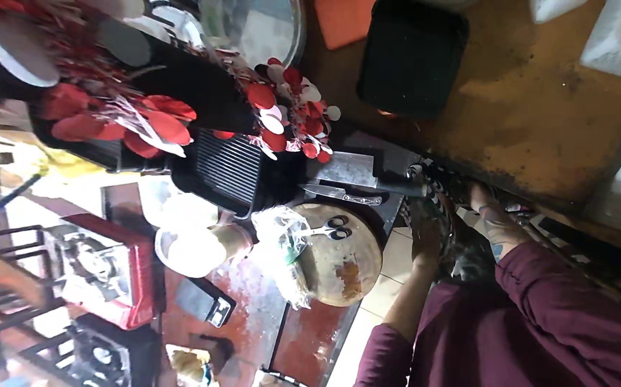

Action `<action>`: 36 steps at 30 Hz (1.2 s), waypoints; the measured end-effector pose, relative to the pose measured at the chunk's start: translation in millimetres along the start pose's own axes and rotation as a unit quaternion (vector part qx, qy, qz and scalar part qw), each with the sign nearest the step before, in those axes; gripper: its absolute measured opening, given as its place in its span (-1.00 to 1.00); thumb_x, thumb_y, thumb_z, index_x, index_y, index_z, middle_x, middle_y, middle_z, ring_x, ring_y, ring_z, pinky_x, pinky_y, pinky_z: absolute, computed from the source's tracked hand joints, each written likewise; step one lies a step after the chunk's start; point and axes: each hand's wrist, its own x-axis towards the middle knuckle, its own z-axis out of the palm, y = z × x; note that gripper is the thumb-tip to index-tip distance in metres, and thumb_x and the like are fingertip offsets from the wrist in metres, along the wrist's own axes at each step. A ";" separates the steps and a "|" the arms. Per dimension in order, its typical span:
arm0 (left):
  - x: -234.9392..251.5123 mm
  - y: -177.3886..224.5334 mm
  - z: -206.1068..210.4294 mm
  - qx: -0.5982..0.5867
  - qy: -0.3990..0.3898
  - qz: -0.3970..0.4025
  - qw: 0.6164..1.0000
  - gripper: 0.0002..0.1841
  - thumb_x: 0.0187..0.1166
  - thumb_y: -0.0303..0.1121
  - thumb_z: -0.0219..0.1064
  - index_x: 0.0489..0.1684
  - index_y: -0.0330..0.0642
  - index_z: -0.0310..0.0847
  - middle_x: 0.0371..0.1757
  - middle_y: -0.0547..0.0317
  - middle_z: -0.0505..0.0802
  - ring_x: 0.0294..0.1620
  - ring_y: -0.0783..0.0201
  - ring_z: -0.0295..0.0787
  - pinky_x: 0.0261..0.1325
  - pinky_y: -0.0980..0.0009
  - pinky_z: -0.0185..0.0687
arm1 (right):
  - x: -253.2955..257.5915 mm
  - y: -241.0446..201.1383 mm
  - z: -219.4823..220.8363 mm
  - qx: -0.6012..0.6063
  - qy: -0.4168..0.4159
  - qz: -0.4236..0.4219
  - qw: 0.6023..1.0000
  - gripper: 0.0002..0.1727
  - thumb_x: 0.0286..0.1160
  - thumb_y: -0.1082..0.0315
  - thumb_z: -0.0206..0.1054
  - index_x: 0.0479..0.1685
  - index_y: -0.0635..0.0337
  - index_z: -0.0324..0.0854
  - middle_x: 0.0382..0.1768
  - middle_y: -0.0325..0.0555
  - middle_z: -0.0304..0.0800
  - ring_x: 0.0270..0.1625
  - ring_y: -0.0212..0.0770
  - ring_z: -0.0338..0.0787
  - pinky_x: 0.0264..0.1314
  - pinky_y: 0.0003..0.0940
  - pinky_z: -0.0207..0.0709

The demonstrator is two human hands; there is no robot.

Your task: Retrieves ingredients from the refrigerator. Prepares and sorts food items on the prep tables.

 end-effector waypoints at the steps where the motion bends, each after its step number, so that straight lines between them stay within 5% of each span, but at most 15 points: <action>1: -1.5 0.7 0.3 0.002 -0.002 0.004 1.000 -0.17 0.63 -0.42 0.25 0.95 -0.06 -0.10 0.95 -0.06 0.02 0.96 -0.13 -0.26 0.89 -0.27 -0.45 | -0.6 6.3 4.5 0.017 0.015 -0.011 1.000 -0.44 0.52 0.18 0.48 0.55 -0.08 0.58 0.39 0.06 0.74 0.46 0.16 0.69 0.53 0.32 0.48; 6: -10.9 5.4 1.6 0.001 -0.001 0.018 1.000 -0.10 0.58 -0.46 0.30 0.96 -0.10 -0.17 0.96 -0.09 -0.06 0.96 -0.15 -0.32 0.89 -0.26 -0.43 | -11.4 9.9 4.5 -0.045 0.045 -0.014 0.998 -0.61 0.53 0.28 0.44 0.33 0.11 0.71 0.26 0.28 0.76 0.37 0.32 0.72 0.43 0.38 0.52; 9: -16.1 12.5 2.3 -0.013 0.003 0.012 1.000 -0.24 0.69 -0.47 0.13 0.94 -0.12 -0.10 0.95 -0.02 0.02 0.95 -0.08 -0.20 0.90 -0.16 -0.23 | -24.1 12.8 5.4 -0.051 0.068 -0.047 0.995 -0.66 0.51 0.44 0.39 0.27 0.10 0.73 0.16 0.33 0.78 0.24 0.42 0.76 0.26 0.48 0.58; 11: -18.9 16.7 4.7 -0.016 0.019 0.009 1.000 -0.30 0.71 -0.46 0.09 0.92 -0.10 0.00 0.92 0.03 0.14 0.92 -0.05 -0.05 0.88 -0.12 -0.05 | -29.8 12.9 7.0 -0.031 0.084 -0.046 0.995 -0.70 0.58 0.34 0.37 0.25 0.10 0.73 0.13 0.28 0.81 0.20 0.35 0.79 0.24 0.45 0.60; 18: -23.6 13.4 15.3 -0.023 0.006 0.026 0.999 -0.27 0.70 -0.44 0.11 0.93 -0.08 -0.04 0.94 0.00 0.06 0.94 -0.07 -0.14 0.90 -0.14 -0.14 | -91.3 -5.9 -6.4 0.146 0.124 0.001 0.981 -0.58 0.75 0.12 0.26 0.47 0.05 0.44 0.15 0.26 0.75 0.07 0.27 0.81 0.07 0.32 0.66; 21: -32.3 16.6 3.7 -0.032 -0.049 0.017 0.998 -0.37 0.72 -0.40 0.12 0.86 -0.07 0.16 0.90 0.03 0.20 0.82 -0.15 0.22 0.63 -0.22 0.38 | -124.9 -20.3 4.3 0.207 0.182 -0.126 0.953 -0.61 0.64 0.23 0.40 0.28 0.26 0.53 0.03 0.16 0.80 0.00 -0.02 0.85 0.11 0.01 0.76; 23: -32.8 17.5 1.0 -0.048 -0.066 0.022 0.996 -0.33 0.69 -0.35 0.19 0.86 -0.03 0.16 0.92 0.07 0.16 0.88 -0.12 0.08 0.75 -0.20 0.21 | -137.5 -30.9 18.1 0.152 0.160 -0.237 0.946 -0.66 0.51 0.28 0.49 0.06 0.38 0.64 -0.06 0.16 0.82 -0.05 -0.02 0.85 0.09 0.01 0.77; 25: -36.6 21.0 -0.8 -0.050 -0.057 0.038 0.996 -0.36 0.65 -0.35 0.23 0.79 -0.13 0.27 0.84 -0.08 0.31 0.83 -0.20 0.16 0.71 -0.25 0.22 | -131.5 -44.5 30.3 0.024 0.065 -0.279 0.958 -0.74 0.52 0.29 0.48 0.06 0.23 0.72 0.07 0.09 0.83 0.08 0.04 0.86 0.20 0.11 0.74; 27: -36.2 25.7 -0.6 -0.040 -0.042 0.050 0.997 -0.46 0.69 -0.43 0.13 0.71 -0.19 0.36 0.77 -0.12 0.42 0.80 -0.19 0.24 0.72 -0.22 0.24 | -107.6 -57.4 42.8 -0.103 -0.051 -0.247 0.962 -0.66 0.55 0.39 0.41 0.29 0.08 0.70 0.25 0.10 0.78 0.26 0.18 0.80 0.32 0.28 0.64; 30: -40.8 30.9 -4.6 -0.050 -0.039 0.070 0.996 -0.53 0.75 -0.47 0.04 0.63 -0.25 0.43 0.70 -0.15 0.52 0.77 -0.15 0.31 0.81 -0.13 0.11 | -92.4 -88.1 55.5 -0.178 -0.190 -0.119 0.958 -0.57 0.61 0.49 0.29 0.46 0.25 0.61 0.43 0.31 0.64 0.51 0.37 0.58 0.52 0.42 0.39; 33: -47.0 35.6 -9.4 -0.064 -0.035 0.082 0.994 -0.55 0.76 -0.46 0.05 0.60 -0.32 0.45 0.63 -0.23 0.57 0.70 -0.18 0.40 0.75 -0.12 0.20 | -88.0 -110.1 65.1 -0.184 -0.202 -0.051 0.961 -0.51 0.77 0.33 0.16 0.56 0.45 0.44 0.54 0.44 0.49 0.64 0.39 0.43 0.65 0.36 0.23; 36: -55.7 31.2 -7.7 -0.108 0.028 0.115 0.987 -0.61 0.68 -0.46 0.20 0.47 -0.22 0.61 0.57 -0.11 0.66 0.67 -0.12 0.46 0.74 -0.08 0.24 | -81.3 -97.2 78.1 -0.157 -0.125 -0.044 0.979 -0.48 0.76 0.28 0.19 0.59 0.40 0.44 0.58 0.40 0.46 0.67 0.37 0.39 0.69 0.36 0.18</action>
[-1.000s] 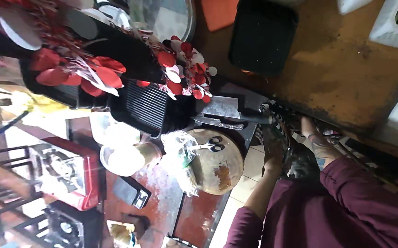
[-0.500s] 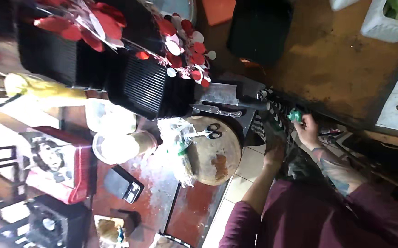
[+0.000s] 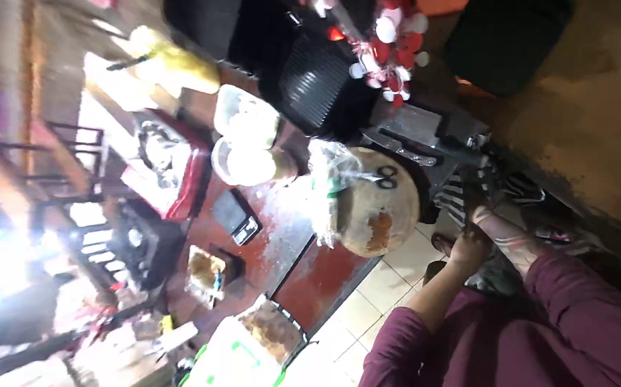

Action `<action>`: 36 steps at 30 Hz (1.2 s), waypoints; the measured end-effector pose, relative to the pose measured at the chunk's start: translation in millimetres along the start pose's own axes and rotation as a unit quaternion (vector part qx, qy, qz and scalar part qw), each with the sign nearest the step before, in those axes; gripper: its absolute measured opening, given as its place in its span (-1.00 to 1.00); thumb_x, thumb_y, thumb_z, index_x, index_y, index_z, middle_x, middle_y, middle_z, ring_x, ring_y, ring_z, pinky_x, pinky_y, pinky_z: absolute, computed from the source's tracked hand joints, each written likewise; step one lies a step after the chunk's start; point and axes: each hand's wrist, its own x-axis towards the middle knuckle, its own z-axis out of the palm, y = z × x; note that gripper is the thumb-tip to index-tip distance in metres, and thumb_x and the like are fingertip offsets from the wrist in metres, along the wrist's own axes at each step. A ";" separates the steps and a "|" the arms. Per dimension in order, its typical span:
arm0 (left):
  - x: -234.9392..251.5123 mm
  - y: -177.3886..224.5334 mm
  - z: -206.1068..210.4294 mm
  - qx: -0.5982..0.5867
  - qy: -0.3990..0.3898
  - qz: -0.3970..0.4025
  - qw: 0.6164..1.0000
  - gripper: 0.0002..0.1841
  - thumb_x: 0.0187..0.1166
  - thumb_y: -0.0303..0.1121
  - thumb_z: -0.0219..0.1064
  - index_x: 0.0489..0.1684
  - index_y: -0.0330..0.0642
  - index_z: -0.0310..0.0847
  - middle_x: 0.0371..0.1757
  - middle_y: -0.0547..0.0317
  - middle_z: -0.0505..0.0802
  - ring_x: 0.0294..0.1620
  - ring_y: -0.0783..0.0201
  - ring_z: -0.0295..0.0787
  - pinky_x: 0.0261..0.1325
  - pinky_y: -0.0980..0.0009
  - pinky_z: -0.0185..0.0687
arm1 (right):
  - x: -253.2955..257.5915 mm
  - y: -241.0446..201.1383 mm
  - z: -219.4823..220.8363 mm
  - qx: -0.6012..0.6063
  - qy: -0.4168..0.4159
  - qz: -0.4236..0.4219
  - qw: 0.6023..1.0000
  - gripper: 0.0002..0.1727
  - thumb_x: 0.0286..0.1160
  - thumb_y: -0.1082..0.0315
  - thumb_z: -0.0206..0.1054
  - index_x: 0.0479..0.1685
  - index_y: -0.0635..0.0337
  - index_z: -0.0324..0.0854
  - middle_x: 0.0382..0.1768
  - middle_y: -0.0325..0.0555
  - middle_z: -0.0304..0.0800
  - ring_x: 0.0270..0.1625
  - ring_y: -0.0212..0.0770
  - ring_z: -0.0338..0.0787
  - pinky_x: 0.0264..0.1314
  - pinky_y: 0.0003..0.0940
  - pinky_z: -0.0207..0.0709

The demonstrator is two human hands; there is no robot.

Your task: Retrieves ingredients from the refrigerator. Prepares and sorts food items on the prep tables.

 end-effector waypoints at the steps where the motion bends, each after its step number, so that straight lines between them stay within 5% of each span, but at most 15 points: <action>1: -5.9 -4.0 0.6 -0.011 0.040 0.018 0.999 -0.62 0.66 -0.45 0.25 0.43 -0.13 0.66 0.58 -0.02 0.67 0.69 -0.06 0.44 0.77 -0.05 0.21 | -6.0 -4.7 -8.8 -0.028 -0.026 0.003 0.999 -0.46 0.73 0.29 0.23 0.58 0.44 0.43 0.58 0.43 0.46 0.67 0.39 0.40 0.69 0.35 0.19; 3: -25.1 -14.1 -8.1 -0.047 0.188 0.048 0.980 -0.65 0.62 -0.42 0.30 0.33 -0.03 0.75 0.47 0.13 0.77 0.62 0.08 0.56 0.76 0.08 0.31 | -18.1 -10.5 -32.3 -0.081 -0.122 0.009 0.989 -0.44 0.74 0.30 0.21 0.58 0.54 0.38 0.58 0.48 0.43 0.69 0.36 0.38 0.74 0.25 0.15; 6: -76.8 -41.3 -44.1 -0.087 0.473 -0.021 0.877 -0.80 0.58 -0.35 0.36 0.01 -0.10 0.88 0.13 0.07 0.93 0.33 0.03 0.79 0.55 0.02 0.57 | -25.7 10.4 -52.2 -0.137 -0.134 -0.025 0.981 -0.62 0.72 0.36 0.16 0.30 0.52 0.54 0.25 0.31 0.66 0.37 0.10 0.64 0.50 -0.06 0.44; 7: -94.9 -61.4 -55.2 -0.077 0.543 -0.090 0.832 -0.81 0.52 -0.34 0.41 -0.05 -0.14 0.88 0.09 0.02 0.93 0.31 -0.01 0.79 0.51 -0.01 0.58 | -31.3 7.2 -62.9 -0.138 -0.118 -0.017 0.983 -0.55 0.76 0.29 0.16 0.39 0.52 0.53 0.36 0.40 0.63 0.49 0.22 0.60 0.58 0.10 0.39; 9: -130.8 -114.3 -76.9 -0.063 0.601 -0.239 0.760 -0.59 0.46 -0.21 0.50 0.19 -0.25 0.74 0.31 -0.15 0.80 0.48 -0.14 0.62 0.60 -0.11 0.42 | -39.6 2.8 -86.4 -0.207 -0.121 -0.061 0.969 -0.53 0.75 0.33 0.16 0.46 0.53 0.49 0.46 0.52 0.53 0.59 0.44 0.48 0.60 0.37 0.29; 12: -171.4 -187.1 -108.1 -0.064 0.564 -0.389 0.725 0.02 0.38 0.16 0.54 0.78 -0.27 0.16 0.72 -0.29 0.40 0.75 -0.23 0.27 0.76 -0.17 0.15 | -50.5 4.0 -112.2 -0.270 -0.112 -0.133 0.947 -0.58 0.48 0.58 0.30 0.35 0.35 0.65 0.29 0.50 0.67 0.38 0.54 0.63 0.34 0.55 0.46; 14: -187.1 -215.6 -117.1 -0.108 0.505 -0.420 0.746 0.18 0.30 0.16 0.61 0.86 -0.25 -0.05 0.70 -0.38 0.40 0.67 -0.31 0.36 0.65 -0.25 0.30 | -74.4 -7.9 -132.3 -0.247 -0.088 -0.171 0.950 -0.62 0.68 0.50 0.17 0.39 0.18 0.69 0.23 0.39 0.75 0.32 0.44 0.72 0.35 0.47 0.50; 17: -194.8 -238.4 -125.6 -0.180 0.439 -0.418 0.774 -0.10 0.28 -0.06 0.68 0.65 -0.26 0.37 0.48 -0.33 0.64 0.49 -0.29 0.58 0.49 -0.23 0.51 | -113.4 -39.9 -142.8 -0.135 -0.054 -0.318 0.937 -0.68 0.80 0.35 0.14 0.27 0.17 0.76 0.13 0.14 0.87 0.16 0.13 0.87 0.35 0.19 0.64; 20: -204.9 -227.7 -119.5 -0.215 0.406 -0.386 0.800 -0.33 0.33 -0.21 0.64 0.44 -0.29 0.55 0.35 -0.33 0.70 0.38 -0.28 0.65 0.43 -0.21 0.58 | -129.4 -90.7 -120.1 -0.094 -0.078 -0.428 0.895 -0.62 0.74 0.30 0.21 0.46 0.11 0.64 0.35 0.05 0.74 0.36 -0.01 0.76 0.49 0.00 0.58; 23: -222.1 -199.0 -100.1 -0.241 0.414 -0.315 0.819 -0.34 0.28 -0.37 0.67 0.45 -0.24 0.54 0.37 -0.30 0.69 0.35 -0.26 0.66 0.38 -0.21 0.60 | -122.0 -151.8 -78.7 -0.132 -0.083 -0.489 0.858 -0.38 0.52 0.42 0.44 0.63 0.17 0.44 0.55 0.20 0.52 0.67 0.20 0.42 0.71 0.15 0.32; 26: -240.1 -174.8 -94.5 -0.266 0.398 -0.272 0.835 -0.31 0.19 -0.46 0.71 0.43 -0.19 0.57 0.38 -0.23 0.70 0.33 -0.18 0.69 0.36 -0.15 0.64 | -102.8 -206.2 -36.2 -0.196 -0.004 -0.571 0.797 -0.05 0.12 0.53 0.65 0.70 0.09 0.36 0.66 0.11 0.41 0.76 0.21 0.28 0.73 0.19 0.29; 29: -248.7 -181.1 -80.7 -0.277 0.393 -0.226 0.847 -0.37 0.22 -0.40 0.70 0.37 -0.20 0.61 0.33 -0.17 0.73 0.32 -0.11 0.70 0.38 -0.09 0.64 | -82.6 -248.4 -13.9 -0.234 -0.004 -0.605 0.761 0.11 -0.10 0.60 0.66 0.75 -0.02 0.31 0.76 -0.02 0.29 0.81 0.17 0.19 0.79 0.24 0.11; 32: -256.0 -198.2 -63.5 -0.347 0.381 -0.162 0.841 -0.32 0.28 -0.35 0.64 0.49 -0.25 0.54 0.39 -0.15 0.71 0.39 -0.01 0.67 0.48 -0.01 0.59 | -71.1 -275.0 -6.7 -0.303 -0.062 -0.618 0.723 0.05 -0.07 0.53 0.66 0.71 -0.18 0.40 0.75 -0.15 0.33 0.82 0.15 0.16 0.77 0.31 0.04; 36: -267.0 -195.8 -55.3 -0.489 0.341 -0.161 0.787 -0.37 0.47 -0.37 0.50 0.60 -0.06 0.44 0.14 -0.04 0.84 -0.02 0.18 0.84 0.08 0.13 0.80 | -59.0 -283.0 2.2 -0.348 -0.121 -0.637 0.677 -0.33 0.19 0.39 0.63 0.45 -0.11 0.64 0.54 -0.16 0.59 0.71 0.12 0.36 0.66 0.29 0.24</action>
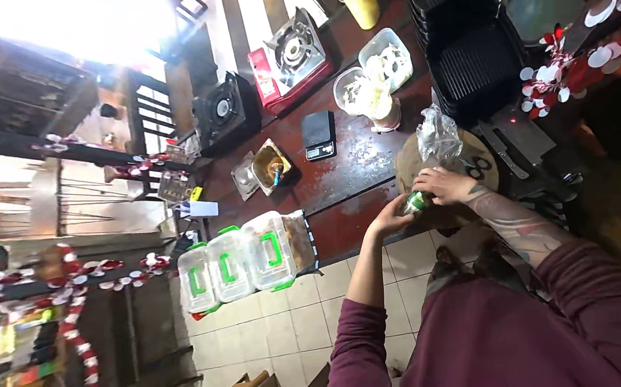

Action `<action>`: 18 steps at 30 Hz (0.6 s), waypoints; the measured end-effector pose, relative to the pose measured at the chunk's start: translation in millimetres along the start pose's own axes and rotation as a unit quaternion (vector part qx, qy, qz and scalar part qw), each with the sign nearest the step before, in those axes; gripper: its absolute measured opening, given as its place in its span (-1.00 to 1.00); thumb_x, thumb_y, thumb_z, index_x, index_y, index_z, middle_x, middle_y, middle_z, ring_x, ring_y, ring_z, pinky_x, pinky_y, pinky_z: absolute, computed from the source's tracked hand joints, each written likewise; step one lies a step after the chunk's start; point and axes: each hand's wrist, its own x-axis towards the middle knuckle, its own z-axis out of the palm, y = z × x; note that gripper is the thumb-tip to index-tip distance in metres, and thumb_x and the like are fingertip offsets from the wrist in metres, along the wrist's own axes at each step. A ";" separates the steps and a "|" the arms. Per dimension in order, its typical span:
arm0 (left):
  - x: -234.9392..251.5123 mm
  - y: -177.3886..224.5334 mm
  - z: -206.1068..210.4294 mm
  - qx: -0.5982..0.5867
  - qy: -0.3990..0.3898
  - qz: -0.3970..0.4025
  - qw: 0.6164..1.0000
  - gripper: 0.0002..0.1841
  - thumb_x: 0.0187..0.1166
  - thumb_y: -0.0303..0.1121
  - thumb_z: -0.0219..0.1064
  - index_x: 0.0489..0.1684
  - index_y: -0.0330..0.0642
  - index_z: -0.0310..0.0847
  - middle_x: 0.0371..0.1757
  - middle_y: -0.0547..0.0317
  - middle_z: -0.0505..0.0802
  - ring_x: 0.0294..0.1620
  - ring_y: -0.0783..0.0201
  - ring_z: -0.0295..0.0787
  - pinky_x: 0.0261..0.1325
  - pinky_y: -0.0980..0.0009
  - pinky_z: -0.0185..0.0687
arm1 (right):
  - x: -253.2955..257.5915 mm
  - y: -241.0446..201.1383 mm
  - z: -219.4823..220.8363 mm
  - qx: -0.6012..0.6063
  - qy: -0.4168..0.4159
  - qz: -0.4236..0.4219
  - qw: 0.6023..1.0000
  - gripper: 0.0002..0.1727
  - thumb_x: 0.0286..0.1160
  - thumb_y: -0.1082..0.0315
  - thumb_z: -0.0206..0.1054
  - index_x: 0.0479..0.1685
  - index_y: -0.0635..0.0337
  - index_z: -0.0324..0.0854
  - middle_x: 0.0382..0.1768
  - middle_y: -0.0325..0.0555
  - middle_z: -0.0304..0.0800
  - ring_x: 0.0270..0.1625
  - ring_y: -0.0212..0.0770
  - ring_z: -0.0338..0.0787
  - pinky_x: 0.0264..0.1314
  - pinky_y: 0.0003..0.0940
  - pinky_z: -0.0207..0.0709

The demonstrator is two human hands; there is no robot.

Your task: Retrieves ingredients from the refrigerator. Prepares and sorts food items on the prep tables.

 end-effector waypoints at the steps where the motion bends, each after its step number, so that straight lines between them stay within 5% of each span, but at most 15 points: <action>1: -8.0 7.2 0.7 -0.026 0.001 -0.017 1.000 -0.41 0.53 -0.37 0.44 0.61 -0.03 0.43 0.11 -0.03 0.84 -0.08 0.19 0.82 0.03 0.15 0.78 | -1.3 1.5 2.9 0.004 0.017 -0.009 1.000 -0.43 0.25 0.39 0.60 0.37 -0.07 0.68 0.47 -0.14 0.66 0.66 0.11 0.42 0.63 0.26 0.29; 3: -13.9 0.2 3.0 -0.107 0.009 -0.011 0.994 -0.40 0.51 -0.32 0.36 0.62 -0.05 0.41 0.15 0.02 0.83 -0.02 0.22 0.81 0.09 0.18 0.77 | -5.6 0.5 4.5 0.032 0.056 -0.007 0.998 -0.57 0.38 0.42 0.52 0.29 0.06 0.72 0.36 -0.05 0.74 0.53 0.10 0.58 0.57 0.19 0.42; 5: -13.5 -18.9 12.9 -0.228 0.032 0.011 0.973 -0.27 0.35 -0.04 0.43 0.58 -0.09 0.41 0.14 0.10 0.84 0.00 0.27 0.81 0.09 0.22 0.77 | -11.6 -9.2 -4.5 0.070 0.049 0.024 0.996 -0.62 0.55 0.37 0.38 0.34 0.12 0.67 0.33 -0.01 0.74 0.37 0.07 0.72 0.46 0.12 0.54; 7: -14.7 -24.1 29.1 -0.322 0.062 0.027 0.944 0.07 -0.08 0.37 0.67 0.49 -0.09 0.42 0.03 0.18 0.87 -0.06 0.32 0.85 0.06 0.25 0.82 | -20.4 -23.7 -20.9 0.097 0.018 0.062 0.993 -0.66 0.63 0.30 0.31 0.33 0.11 0.66 0.25 0.01 0.75 0.19 0.08 0.81 0.28 0.19 0.64; 9: -15.4 -16.8 48.1 -0.385 0.088 0.040 0.918 0.17 -0.29 0.36 0.78 0.42 -0.14 0.41 -0.04 0.15 0.88 -0.10 0.28 0.87 0.03 0.23 0.85 | -38.4 -39.0 -36.3 0.109 0.016 0.101 0.989 -0.71 0.62 0.26 0.32 0.23 0.10 0.69 0.12 0.01 0.79 0.10 0.08 0.83 0.18 0.22 0.67; 14: -9.0 20.9 84.8 -0.510 0.102 0.098 0.848 -0.08 0.00 0.12 0.74 0.35 -0.22 0.44 -0.07 -0.02 0.88 -0.12 0.16 0.88 0.00 0.17 0.85 | -125.1 -55.4 -51.4 0.128 0.068 0.178 0.973 -0.77 0.64 0.18 0.33 0.10 0.05 0.72 -0.02 -0.06 0.80 -0.02 -0.01 0.83 0.06 0.16 0.71; 18: 12.2 96.5 116.8 -0.543 0.030 0.084 0.835 -0.28 0.24 0.09 0.63 0.21 -0.27 0.52 -0.12 -0.07 0.88 -0.12 0.10 0.89 0.00 0.14 0.86 | -229.1 -54.0 -25.8 0.294 0.120 0.275 0.908 -0.57 0.70 0.01 0.27 0.32 0.09 0.70 0.24 0.05 0.79 0.27 0.02 0.78 0.42 0.15 0.57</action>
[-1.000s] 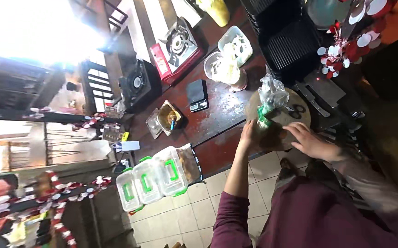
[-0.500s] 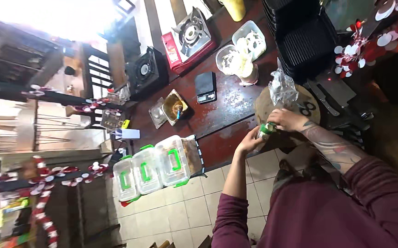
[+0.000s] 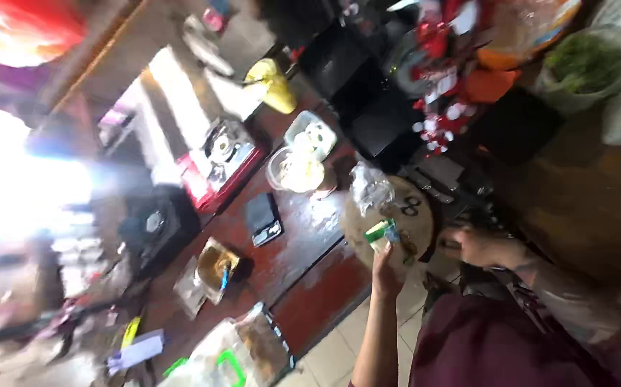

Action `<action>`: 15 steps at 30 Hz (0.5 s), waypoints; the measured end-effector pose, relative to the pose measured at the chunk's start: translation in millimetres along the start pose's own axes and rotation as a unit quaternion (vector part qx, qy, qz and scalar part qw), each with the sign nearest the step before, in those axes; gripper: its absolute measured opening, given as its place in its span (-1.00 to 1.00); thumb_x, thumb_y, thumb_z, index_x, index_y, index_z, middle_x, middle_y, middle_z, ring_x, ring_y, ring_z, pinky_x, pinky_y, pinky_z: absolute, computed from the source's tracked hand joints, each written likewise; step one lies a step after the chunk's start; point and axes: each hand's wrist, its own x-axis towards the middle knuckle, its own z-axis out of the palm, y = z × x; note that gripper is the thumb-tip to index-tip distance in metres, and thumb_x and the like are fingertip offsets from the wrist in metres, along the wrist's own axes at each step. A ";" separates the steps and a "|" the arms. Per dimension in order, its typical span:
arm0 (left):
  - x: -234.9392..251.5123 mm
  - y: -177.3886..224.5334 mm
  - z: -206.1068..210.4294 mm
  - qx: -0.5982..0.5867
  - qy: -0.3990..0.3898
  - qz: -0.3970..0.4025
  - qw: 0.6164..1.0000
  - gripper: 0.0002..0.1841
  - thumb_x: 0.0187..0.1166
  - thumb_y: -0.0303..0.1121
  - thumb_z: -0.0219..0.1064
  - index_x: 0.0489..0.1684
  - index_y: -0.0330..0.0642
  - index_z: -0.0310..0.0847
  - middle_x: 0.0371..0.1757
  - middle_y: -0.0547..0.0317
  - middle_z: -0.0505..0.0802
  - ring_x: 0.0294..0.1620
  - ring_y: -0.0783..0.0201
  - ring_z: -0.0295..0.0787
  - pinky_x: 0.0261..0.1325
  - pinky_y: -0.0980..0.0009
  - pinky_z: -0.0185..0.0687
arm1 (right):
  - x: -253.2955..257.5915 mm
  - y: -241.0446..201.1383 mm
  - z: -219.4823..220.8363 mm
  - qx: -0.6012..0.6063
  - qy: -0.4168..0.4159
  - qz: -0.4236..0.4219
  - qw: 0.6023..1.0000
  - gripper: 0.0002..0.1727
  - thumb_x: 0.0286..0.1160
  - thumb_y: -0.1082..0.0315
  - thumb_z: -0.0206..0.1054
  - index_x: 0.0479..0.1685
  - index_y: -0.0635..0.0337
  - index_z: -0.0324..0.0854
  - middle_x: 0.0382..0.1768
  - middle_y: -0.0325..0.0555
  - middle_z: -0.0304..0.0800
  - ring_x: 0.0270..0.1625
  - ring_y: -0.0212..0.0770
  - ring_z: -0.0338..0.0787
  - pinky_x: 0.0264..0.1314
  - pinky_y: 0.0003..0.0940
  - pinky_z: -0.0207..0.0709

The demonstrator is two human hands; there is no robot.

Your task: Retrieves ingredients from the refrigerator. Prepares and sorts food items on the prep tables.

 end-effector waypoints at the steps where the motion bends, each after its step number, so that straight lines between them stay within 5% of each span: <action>1: 11.2 -3.7 27.5 0.015 -0.014 -0.035 0.999 -0.29 0.29 0.05 0.62 0.25 -0.29 0.47 -0.11 -0.08 0.86 -0.13 0.10 0.88 -0.02 0.14 0.85 | -24.7 15.0 -4.8 0.054 0.015 0.044 0.997 -0.55 0.71 -0.01 0.26 0.36 0.07 0.69 0.29 0.04 0.77 0.33 -0.01 0.75 0.47 0.14 0.53; 5: 66.2 -29.0 161.7 0.196 -0.050 -0.163 0.966 -0.48 0.53 -0.36 0.31 0.47 -0.30 0.31 -0.03 0.02 0.87 -0.08 0.22 0.89 -0.01 0.23 0.87 | -104.3 91.8 -1.2 0.232 0.163 0.148 0.948 -0.56 0.71 -0.04 0.24 0.29 0.07 0.70 0.01 -0.02 0.83 0.01 -0.16 0.83 0.21 -0.04 0.70; 7: 107.4 -53.4 226.1 0.298 -0.127 -0.206 0.923 -0.40 0.59 -0.45 0.32 0.63 -0.28 0.21 0.09 -0.02 0.85 0.01 0.19 0.88 0.08 0.19 0.87 | -132.9 125.7 4.3 0.269 0.234 0.173 0.918 -0.55 0.70 -0.06 0.22 0.27 0.05 0.70 -0.06 -0.07 0.84 -0.08 -0.21 0.84 0.12 -0.11 0.74; 11: 203.6 -135.1 333.2 0.517 -0.290 -0.212 0.777 -0.20 0.55 -0.23 0.48 0.79 0.02 0.08 0.26 -0.08 0.78 0.06 0.09 0.83 0.08 0.09 0.81 | -174.9 159.5 6.1 0.280 0.353 0.216 0.866 -0.57 0.70 -0.08 0.23 0.25 -0.03 0.74 0.01 -0.17 0.86 0.00 -0.28 0.84 0.18 -0.16 0.72; 15: 281.8 -223.3 436.2 0.616 -0.390 -0.217 0.649 -0.37 0.57 -0.14 0.43 0.63 -0.12 0.41 0.22 -0.09 0.81 0.10 0.09 0.80 0.16 0.05 0.76 | -198.7 179.8 29.2 0.306 0.473 0.199 0.802 -0.65 0.68 0.02 0.29 0.17 0.02 0.78 0.04 -0.22 0.87 0.00 -0.37 0.84 0.14 -0.30 0.76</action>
